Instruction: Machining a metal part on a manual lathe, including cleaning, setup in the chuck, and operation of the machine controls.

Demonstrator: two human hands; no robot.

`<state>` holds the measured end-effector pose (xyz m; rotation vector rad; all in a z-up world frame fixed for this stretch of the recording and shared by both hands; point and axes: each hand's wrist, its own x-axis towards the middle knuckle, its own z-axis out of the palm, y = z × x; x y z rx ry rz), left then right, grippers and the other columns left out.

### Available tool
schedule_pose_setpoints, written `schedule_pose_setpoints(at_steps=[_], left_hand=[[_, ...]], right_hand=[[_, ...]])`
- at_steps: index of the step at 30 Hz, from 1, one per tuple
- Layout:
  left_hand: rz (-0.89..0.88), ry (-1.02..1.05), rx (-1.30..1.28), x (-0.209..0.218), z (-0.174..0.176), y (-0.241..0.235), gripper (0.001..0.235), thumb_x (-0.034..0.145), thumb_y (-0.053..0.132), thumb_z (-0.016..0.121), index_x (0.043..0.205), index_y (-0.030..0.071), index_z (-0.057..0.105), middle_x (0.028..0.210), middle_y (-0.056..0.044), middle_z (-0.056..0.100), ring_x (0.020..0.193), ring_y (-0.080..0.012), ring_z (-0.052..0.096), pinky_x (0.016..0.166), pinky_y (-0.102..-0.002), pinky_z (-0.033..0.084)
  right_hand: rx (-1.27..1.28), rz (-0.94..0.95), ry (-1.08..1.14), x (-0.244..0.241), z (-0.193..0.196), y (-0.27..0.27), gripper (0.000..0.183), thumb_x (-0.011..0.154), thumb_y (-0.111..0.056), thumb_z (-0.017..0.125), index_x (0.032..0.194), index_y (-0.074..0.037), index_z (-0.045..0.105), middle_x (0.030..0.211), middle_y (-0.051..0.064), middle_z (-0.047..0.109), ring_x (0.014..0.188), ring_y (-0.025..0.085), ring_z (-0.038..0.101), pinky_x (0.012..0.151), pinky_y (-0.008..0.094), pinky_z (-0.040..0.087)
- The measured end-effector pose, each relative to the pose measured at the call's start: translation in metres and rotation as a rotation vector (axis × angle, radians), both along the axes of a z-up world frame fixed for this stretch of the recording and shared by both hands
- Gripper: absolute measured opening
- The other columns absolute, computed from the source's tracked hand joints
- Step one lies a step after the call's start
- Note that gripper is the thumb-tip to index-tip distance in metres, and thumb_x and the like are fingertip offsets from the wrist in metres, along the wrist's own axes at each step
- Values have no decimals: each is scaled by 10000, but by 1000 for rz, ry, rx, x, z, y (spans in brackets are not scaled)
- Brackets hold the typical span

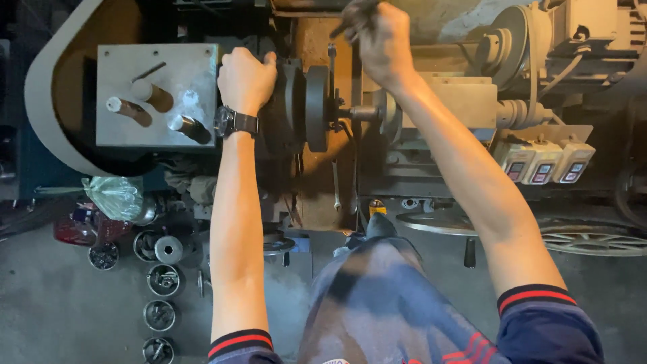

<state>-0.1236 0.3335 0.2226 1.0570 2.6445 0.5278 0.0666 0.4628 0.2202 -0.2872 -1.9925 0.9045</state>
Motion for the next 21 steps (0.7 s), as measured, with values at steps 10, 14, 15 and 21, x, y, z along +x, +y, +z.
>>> schedule_pose_setpoints(at_steps=[10, 14, 15, 21], left_hand=[[-47, 208, 537, 41, -12, -57, 368, 917, 319, 540, 1085, -8, 542, 845, -164, 645, 721, -294, 621, 607, -374, 479], [46, 260, 1015, 77, -102, -114, 435, 971, 175, 540, 1345, 56, 352, 1347, -159, 447, 1247, -326, 488, 1050, -391, 433], [50, 266, 1017, 83, -126, -130, 435, 971, 175, 540, 1345, 56, 352, 1347, -159, 447, 1247, -326, 488, 1050, -391, 433], [181, 75, 658, 107, -120, -169, 286, 798, -30, 516, 1079, -87, 531, 1031, -270, 583, 968, -409, 561, 897, -432, 416]], right_hand=[[264, -264, -346, 136, -27, 40, 109, 1010, 23, 572, 1105, 47, 523, 827, 187, 621, 699, 305, 617, 637, 367, 482], [222, -378, -733, 168, -62, 65, 167, 966, 4, 479, 924, -9, 640, 921, 161, 686, 815, 417, 605, 923, 514, 295], [226, -373, -730, 165, -56, 60, 167, 966, 4, 479, 924, -9, 640, 921, 161, 686, 815, 417, 605, 923, 514, 295], [27, -369, -666, 153, -31, 46, 226, 963, 8, 431, 999, 84, 641, 988, 247, 648, 881, 388, 609, 779, 451, 474]])
